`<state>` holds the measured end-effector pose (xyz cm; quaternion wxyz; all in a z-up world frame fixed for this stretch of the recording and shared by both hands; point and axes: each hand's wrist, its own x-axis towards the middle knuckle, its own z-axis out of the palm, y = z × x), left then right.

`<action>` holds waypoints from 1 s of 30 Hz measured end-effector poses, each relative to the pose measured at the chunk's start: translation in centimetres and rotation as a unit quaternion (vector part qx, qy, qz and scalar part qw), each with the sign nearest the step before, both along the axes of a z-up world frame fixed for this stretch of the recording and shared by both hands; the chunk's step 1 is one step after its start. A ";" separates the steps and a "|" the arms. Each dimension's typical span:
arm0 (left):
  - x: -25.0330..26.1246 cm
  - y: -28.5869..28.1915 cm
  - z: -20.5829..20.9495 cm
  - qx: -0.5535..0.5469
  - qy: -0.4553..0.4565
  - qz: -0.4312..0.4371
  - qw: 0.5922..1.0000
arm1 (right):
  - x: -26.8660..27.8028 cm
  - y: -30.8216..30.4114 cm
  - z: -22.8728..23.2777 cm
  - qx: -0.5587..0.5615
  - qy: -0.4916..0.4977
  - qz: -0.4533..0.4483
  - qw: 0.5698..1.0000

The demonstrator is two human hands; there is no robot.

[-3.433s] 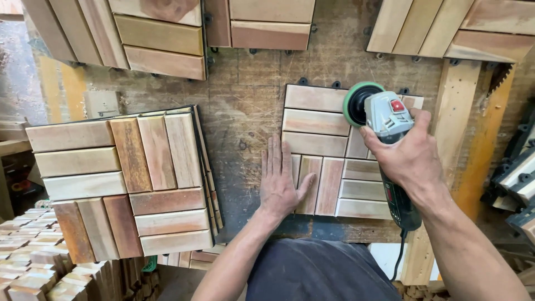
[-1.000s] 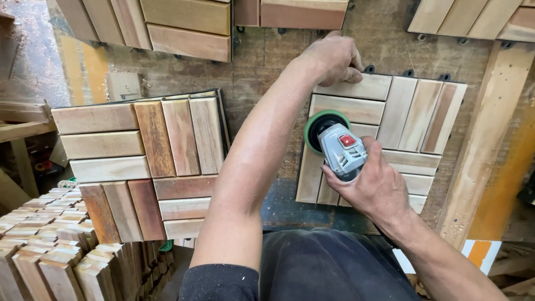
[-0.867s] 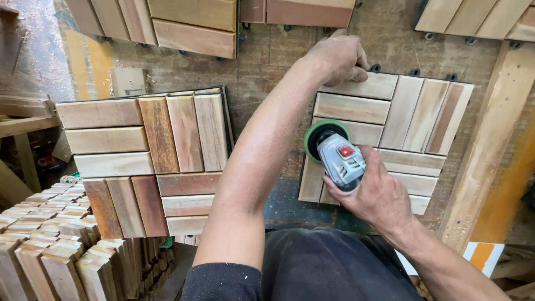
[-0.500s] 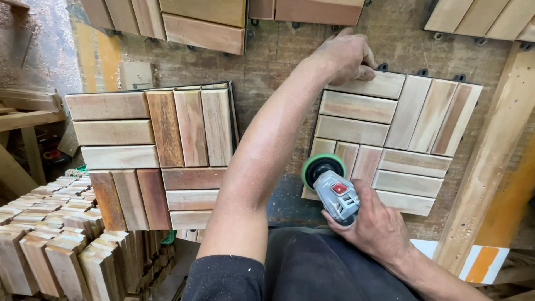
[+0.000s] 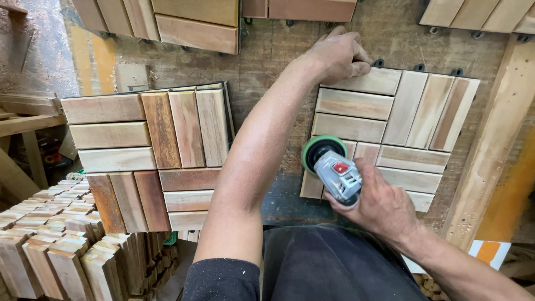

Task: Sanding the surface of interlocking wooden deck tiles using an orbital sander

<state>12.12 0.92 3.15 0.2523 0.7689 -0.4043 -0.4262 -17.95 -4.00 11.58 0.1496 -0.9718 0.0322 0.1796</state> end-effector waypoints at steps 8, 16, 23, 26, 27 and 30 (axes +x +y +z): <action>-0.7 0.1 2.7 0.051 0.059 0.063 0.995 | 3.9 -3.6 1.3 0.005 0.035 -0.123 0.992; -1.0 0.1 3.5 0.058 0.055 0.067 0.995 | 1.2 -5.0 1.0 -0.044 0.053 -0.207 0.976; -1.3 0.5 3.1 0.028 0.043 0.075 0.996 | -3.9 -3.6 -0.3 -0.014 0.054 -0.126 0.990; -1.7 0.5 2.9 0.015 0.042 0.078 0.996 | -5.7 -2.5 -0.1 -0.033 0.015 -0.086 0.996; -1.7 0.5 2.8 0.011 0.038 0.080 0.996 | -6.0 -2.0 0.1 -0.029 0.004 -0.075 0.997; -1.8 0.6 2.0 -0.020 0.015 0.070 0.997 | -7.6 -1.3 -0.4 -0.068 -0.065 -0.060 0.994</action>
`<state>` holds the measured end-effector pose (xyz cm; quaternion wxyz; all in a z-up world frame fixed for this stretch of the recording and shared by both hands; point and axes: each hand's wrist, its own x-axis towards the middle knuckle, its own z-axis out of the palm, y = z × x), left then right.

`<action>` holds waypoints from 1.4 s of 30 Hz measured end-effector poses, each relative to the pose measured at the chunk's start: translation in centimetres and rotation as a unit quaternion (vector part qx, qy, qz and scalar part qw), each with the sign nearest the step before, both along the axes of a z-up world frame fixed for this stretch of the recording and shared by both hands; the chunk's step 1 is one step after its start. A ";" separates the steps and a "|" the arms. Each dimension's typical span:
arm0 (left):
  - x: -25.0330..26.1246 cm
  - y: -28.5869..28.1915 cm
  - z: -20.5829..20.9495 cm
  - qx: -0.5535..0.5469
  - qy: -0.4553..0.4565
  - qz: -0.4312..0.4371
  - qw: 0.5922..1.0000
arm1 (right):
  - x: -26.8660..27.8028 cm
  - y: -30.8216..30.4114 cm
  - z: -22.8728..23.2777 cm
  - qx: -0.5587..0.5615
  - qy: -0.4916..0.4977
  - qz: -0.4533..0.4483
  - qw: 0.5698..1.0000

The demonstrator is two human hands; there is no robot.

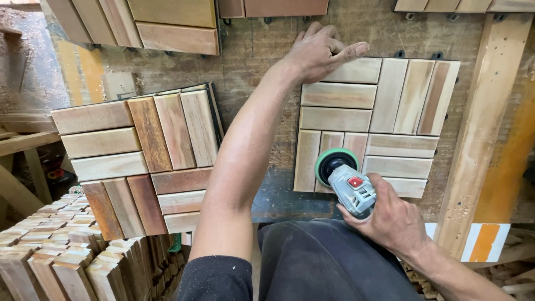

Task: Sanding the surface of interlocking wooden deck tiles using an orbital sander

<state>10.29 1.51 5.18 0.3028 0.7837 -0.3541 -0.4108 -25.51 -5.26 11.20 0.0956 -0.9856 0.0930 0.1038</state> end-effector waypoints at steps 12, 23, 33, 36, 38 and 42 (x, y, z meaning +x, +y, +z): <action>-0.9 -0.3 -2.5 0.001 -0.150 -0.074 0.986 | -2.7 -0.2 0.5 0.025 0.008 0.047 0.999; -8.8 4.2 -2.7 0.012 -0.423 -0.121 0.898 | -1.0 -5.7 -0.2 0.048 0.098 -0.025 0.994; -17.4 6.5 -3.3 0.129 -0.393 -0.043 0.910 | 8.2 -9.5 2.9 0.091 0.149 -0.173 0.969; -20.6 7.5 -3.7 0.072 -0.410 0.005 0.909 | 10.9 -10.1 3.6 0.113 0.117 -0.200 0.966; -22.3 7.9 -3.2 0.078 -0.395 -0.018 0.915 | 11.7 -10.8 3.7 0.107 0.114 -0.209 0.965; -24.7 8.8 -1.5 0.010 -0.419 -0.043 0.907 | 13.5 -10.9 4.4 0.118 0.128 -0.252 0.952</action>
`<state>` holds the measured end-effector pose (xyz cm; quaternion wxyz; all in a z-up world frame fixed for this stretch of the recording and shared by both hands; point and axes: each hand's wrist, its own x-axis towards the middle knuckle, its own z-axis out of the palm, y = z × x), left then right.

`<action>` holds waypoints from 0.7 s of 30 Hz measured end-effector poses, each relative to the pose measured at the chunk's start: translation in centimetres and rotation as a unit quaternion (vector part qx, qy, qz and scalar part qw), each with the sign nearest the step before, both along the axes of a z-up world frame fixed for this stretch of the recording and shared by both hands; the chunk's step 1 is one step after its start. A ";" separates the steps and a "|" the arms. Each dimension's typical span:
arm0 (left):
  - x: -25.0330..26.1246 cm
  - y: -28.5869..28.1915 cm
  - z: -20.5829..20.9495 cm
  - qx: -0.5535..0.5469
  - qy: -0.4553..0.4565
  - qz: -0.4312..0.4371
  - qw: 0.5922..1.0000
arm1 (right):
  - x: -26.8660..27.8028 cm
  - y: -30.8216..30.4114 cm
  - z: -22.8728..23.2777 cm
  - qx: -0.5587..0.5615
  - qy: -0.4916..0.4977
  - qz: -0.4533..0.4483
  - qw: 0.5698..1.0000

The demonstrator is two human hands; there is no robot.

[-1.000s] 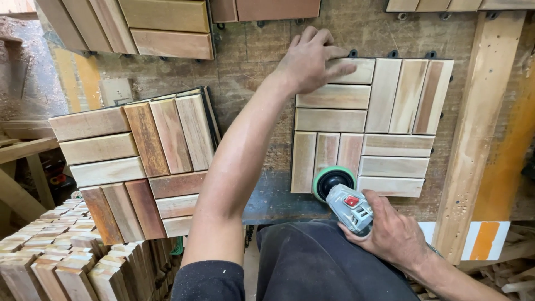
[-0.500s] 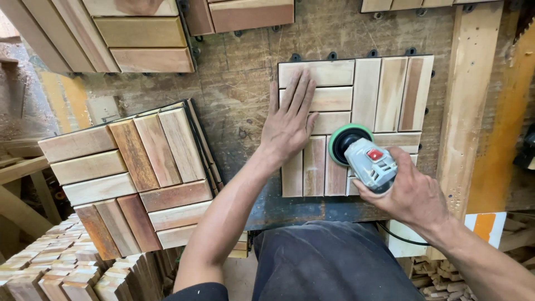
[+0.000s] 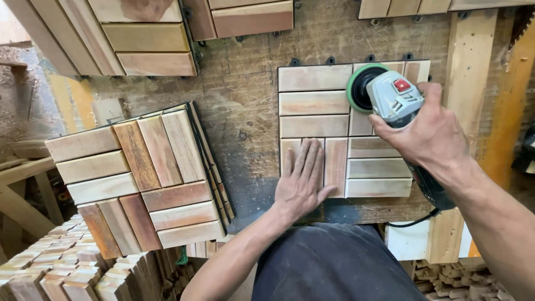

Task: Sanding the surface of interlocking wooden deck tiles using an orbital sander

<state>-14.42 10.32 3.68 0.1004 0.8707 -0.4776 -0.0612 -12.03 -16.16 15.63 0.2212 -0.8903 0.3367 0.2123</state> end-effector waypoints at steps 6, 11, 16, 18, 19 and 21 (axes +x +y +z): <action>-1.8 -0.6 0.0 0.020 -0.022 -0.131 0.991 | 1.7 1.5 -1.4 -0.033 -0.037 0.025 0.998; -2.4 -3.2 -1.5 -0.083 0.004 -0.145 0.986 | 3.8 4.0 -2.1 -0.010 -0.091 0.060 0.994; -2.6 -4.0 -2.2 -0.228 0.067 -0.161 0.958 | 5.4 6.8 -2.0 0.010 -0.124 0.061 0.990; -2.4 -4.3 -2.3 -0.248 0.054 -0.170 0.952 | 6.3 7.8 -2.5 0.030 -0.143 0.077 0.986; -2.6 -4.2 -2.6 -0.248 0.054 -0.172 0.952 | 6.3 8.1 -2.4 0.029 -0.144 0.075 0.986; -2.6 -4.4 -3.5 -0.291 0.070 -0.149 0.942 | 6.7 8.4 -2.3 0.040 -0.118 0.087 0.988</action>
